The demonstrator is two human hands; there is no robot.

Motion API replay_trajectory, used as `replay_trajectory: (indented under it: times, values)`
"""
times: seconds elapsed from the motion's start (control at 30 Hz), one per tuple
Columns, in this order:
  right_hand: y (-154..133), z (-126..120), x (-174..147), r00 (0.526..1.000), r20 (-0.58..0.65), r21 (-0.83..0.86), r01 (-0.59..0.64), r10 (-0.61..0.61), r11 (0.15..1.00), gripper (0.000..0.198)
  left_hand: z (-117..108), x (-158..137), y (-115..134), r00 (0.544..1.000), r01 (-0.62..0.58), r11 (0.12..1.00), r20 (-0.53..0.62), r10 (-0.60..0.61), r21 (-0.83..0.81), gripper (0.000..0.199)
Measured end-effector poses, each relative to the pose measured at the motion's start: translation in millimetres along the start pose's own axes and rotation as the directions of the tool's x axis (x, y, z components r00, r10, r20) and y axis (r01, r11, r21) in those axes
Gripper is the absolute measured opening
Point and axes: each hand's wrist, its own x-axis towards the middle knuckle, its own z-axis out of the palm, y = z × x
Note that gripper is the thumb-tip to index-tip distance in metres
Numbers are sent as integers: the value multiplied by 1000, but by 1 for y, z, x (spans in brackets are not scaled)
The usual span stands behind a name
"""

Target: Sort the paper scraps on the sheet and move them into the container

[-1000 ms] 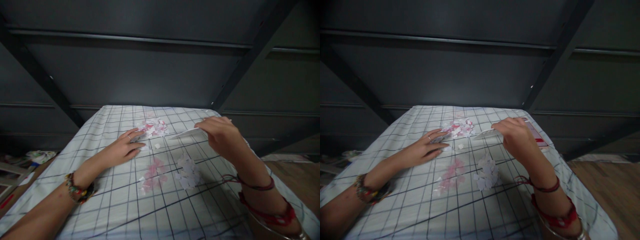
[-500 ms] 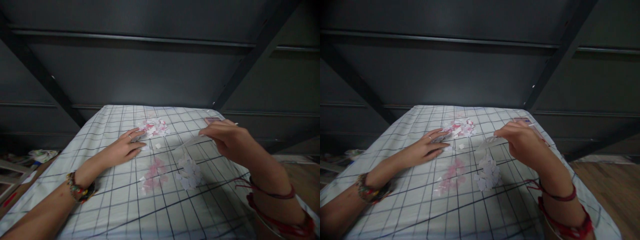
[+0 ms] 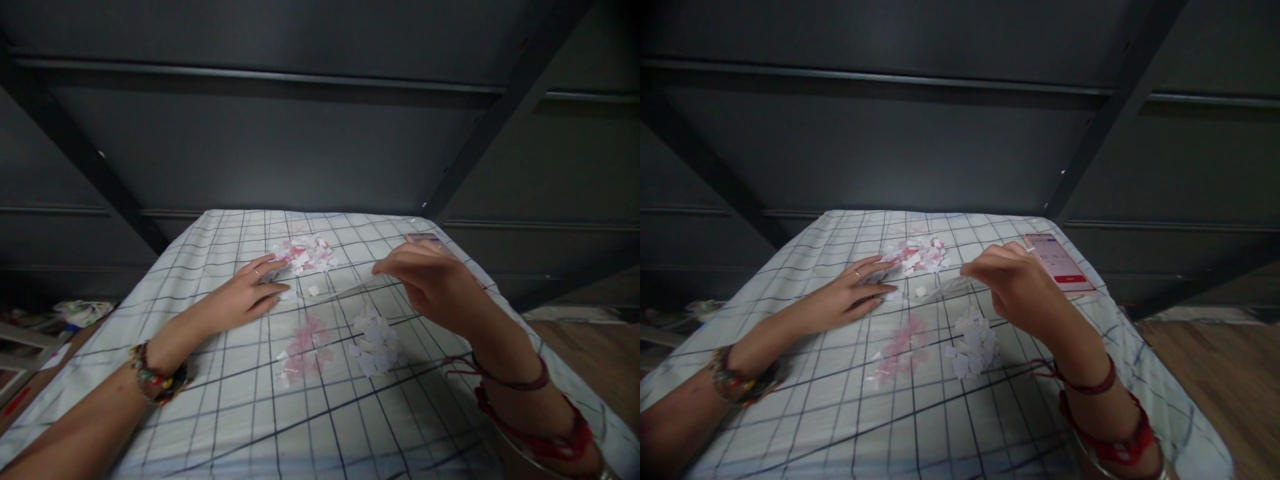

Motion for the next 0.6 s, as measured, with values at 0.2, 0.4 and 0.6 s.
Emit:
replay_trajectory:
  times: [0.2, 0.4, 0.6]
  values:
    - [3, 3, 1, 997, 37, -154, -57, 64, 986, 39, -1, 0, 1, 1000, -12, 1000, -5, 13, 15, 24]
    - [-9, 2, 1, 998, 2, -4, 55, -55, 998, 38, -1, -1, 0, 1000, 5, 1000, -7, -5, 8, 24]
    - [-5, 2, 1, 997, 58, -86, -43, 48, 995, 39, -1, -1, 0, 1000, 7, 1000, 0, -7, 11, 24]
